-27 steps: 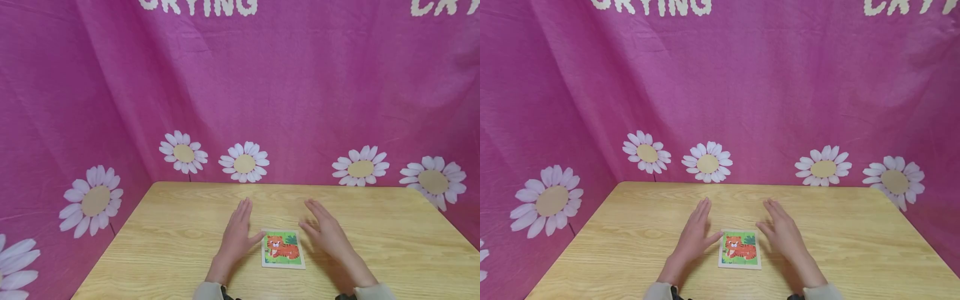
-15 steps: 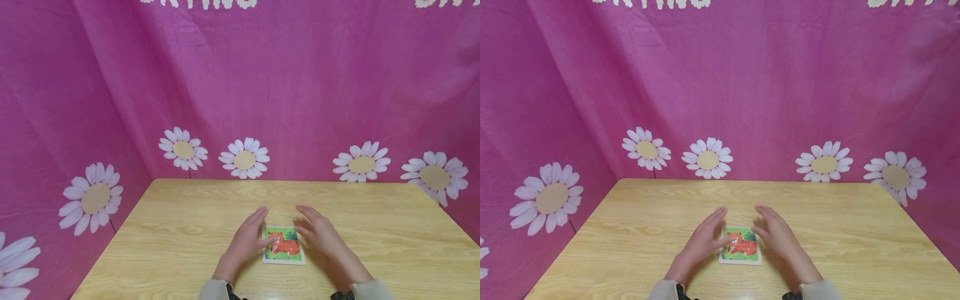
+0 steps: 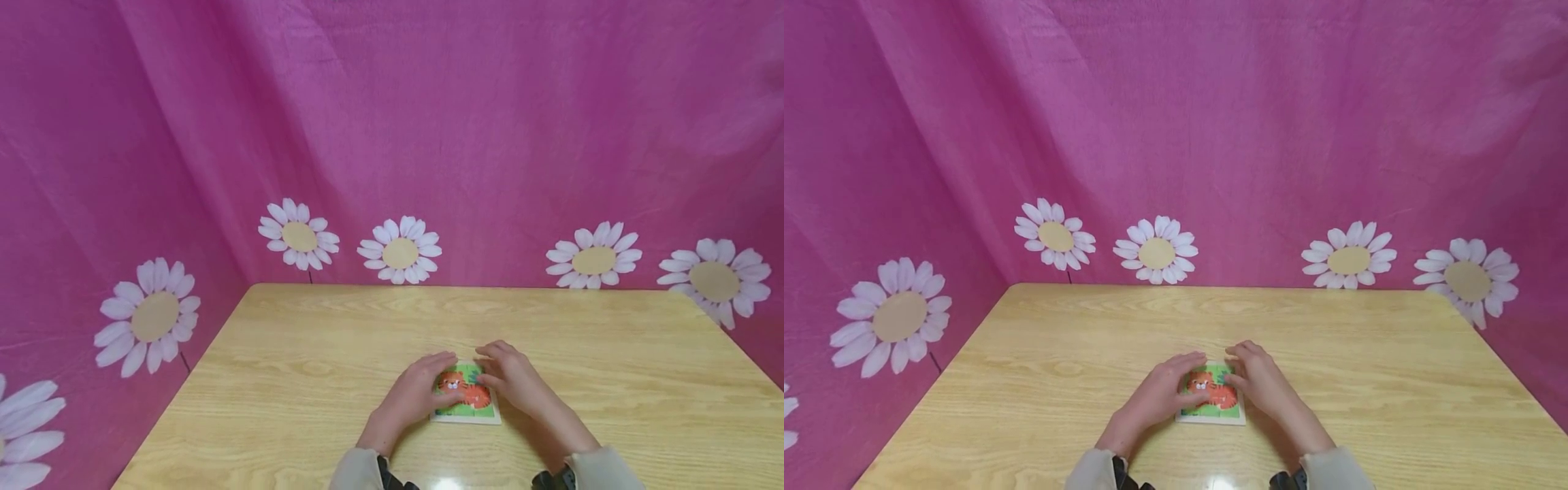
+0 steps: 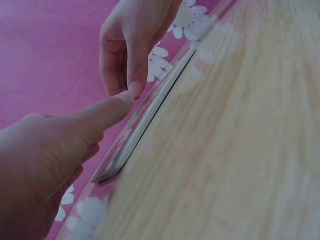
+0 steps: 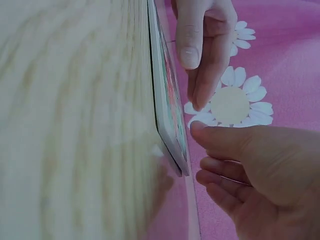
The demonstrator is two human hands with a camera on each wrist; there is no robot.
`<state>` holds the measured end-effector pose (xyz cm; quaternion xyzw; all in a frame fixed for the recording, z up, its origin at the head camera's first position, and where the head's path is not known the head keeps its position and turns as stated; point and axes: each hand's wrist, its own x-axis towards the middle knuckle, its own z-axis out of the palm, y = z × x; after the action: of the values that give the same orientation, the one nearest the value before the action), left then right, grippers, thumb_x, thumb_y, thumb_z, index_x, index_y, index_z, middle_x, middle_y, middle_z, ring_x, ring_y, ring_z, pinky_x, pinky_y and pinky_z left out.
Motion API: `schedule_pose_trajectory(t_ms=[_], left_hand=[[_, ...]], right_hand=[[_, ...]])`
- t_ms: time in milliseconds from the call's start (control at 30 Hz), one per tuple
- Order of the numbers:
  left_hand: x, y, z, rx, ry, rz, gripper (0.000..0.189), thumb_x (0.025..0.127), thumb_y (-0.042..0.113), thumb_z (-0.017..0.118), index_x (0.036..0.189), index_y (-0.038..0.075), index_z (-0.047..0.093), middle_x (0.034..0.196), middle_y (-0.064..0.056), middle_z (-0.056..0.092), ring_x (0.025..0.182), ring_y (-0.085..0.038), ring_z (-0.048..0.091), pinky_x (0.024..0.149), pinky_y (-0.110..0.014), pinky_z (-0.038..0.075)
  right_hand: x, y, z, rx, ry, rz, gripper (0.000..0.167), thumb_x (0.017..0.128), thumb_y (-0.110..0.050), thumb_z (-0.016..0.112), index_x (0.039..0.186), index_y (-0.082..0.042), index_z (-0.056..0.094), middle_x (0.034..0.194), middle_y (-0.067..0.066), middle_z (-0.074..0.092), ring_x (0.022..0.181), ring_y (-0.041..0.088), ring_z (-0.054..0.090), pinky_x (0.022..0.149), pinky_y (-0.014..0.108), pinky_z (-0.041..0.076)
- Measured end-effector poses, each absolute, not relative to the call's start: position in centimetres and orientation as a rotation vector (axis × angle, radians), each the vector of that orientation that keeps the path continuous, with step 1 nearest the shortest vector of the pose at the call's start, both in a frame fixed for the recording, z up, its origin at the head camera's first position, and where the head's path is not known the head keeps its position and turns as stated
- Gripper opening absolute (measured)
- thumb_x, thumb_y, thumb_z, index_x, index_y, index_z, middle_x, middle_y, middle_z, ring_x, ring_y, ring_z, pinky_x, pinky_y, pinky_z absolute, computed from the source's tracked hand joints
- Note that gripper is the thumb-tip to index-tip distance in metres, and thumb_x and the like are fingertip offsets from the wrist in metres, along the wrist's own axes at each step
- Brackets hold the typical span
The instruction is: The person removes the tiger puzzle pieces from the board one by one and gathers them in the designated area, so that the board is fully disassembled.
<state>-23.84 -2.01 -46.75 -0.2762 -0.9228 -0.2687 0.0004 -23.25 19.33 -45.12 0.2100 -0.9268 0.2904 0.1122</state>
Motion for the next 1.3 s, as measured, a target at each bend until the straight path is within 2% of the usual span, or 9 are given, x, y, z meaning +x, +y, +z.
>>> schedule_pose_trajectory(t_ms=[167,333,567,767,1067,1300], left_hand=[[-23.8,-1.8,-46.9,-0.932,-2.888,-0.801,0.062,0.087,0.048,0.069,0.14,0.019,0.055,0.148,0.005,0.051,0.139,-0.017,0.046,0.114,-0.037,0.039],[-23.9,-1.8,-47.0,-1.005,-2.893,-0.765,0.057,0.09,0.046,0.067,0.139,0.02,0.056,0.146,0.004,0.053,0.138,-0.015,0.047,0.115,-0.035,0.039],[-24.3,-2.1,-47.1,-1.07,-2.919,-0.795,0.052,0.092,0.045,0.064,0.138,0.02,0.058,0.148,0.006,0.051,0.14,-0.013,0.044,0.116,-0.034,0.036],[-24.5,-2.1,-47.2,-1.081,-2.912,-0.821,0.053,0.092,0.046,0.064,0.138,0.02,0.058,0.148,0.007,0.051,0.141,-0.013,0.044,0.117,-0.034,0.036],[-24.6,-1.9,-47.0,-1.096,-2.904,-0.797,0.053,0.091,0.045,0.065,0.137,0.018,0.058,0.147,0.006,0.051,0.141,-0.013,0.043,0.117,-0.033,0.036],[-24.6,-1.9,-47.1,-1.089,-2.898,-0.794,0.053,0.091,0.045,0.065,0.136,0.018,0.059,0.147,0.006,0.052,0.141,-0.012,0.044,0.117,-0.032,0.036]], right_hand=[[-23.4,19.2,-45.2,0.623,-2.764,0.815,0.029,0.082,-0.008,0.077,0.108,0.003,0.068,0.097,0.008,0.065,0.088,0.018,0.059,0.078,0.035,0.054],[-23.5,19.1,-45.1,0.619,-2.807,0.826,0.021,0.082,-0.006,0.076,0.1,0.0,0.069,0.088,0.004,0.059,0.08,0.012,0.046,0.067,0.024,0.043],[-23.8,18.9,-44.5,0.663,-2.894,0.785,0.015,0.084,-0.006,0.074,0.097,-0.001,0.068,0.089,0.004,0.057,0.083,0.013,0.047,0.071,0.028,0.044],[-24.2,18.7,-43.9,0.732,-2.981,0.776,0.013,0.087,-0.003,0.07,0.096,-0.001,0.061,0.093,0.005,0.054,0.088,0.017,0.046,0.078,0.033,0.046],[-24.5,18.8,-43.4,0.777,-3.019,0.793,0.014,0.088,0.0,0.067,0.097,0.0,0.056,0.094,0.005,0.051,0.09,0.018,0.042,0.077,0.029,0.042],[-24.4,18.8,-43.6,0.777,-2.976,0.783,0.016,0.086,-0.001,0.07,0.096,-0.001,0.057,0.091,0.003,0.05,0.088,0.017,0.041,0.074,0.027,0.041]])
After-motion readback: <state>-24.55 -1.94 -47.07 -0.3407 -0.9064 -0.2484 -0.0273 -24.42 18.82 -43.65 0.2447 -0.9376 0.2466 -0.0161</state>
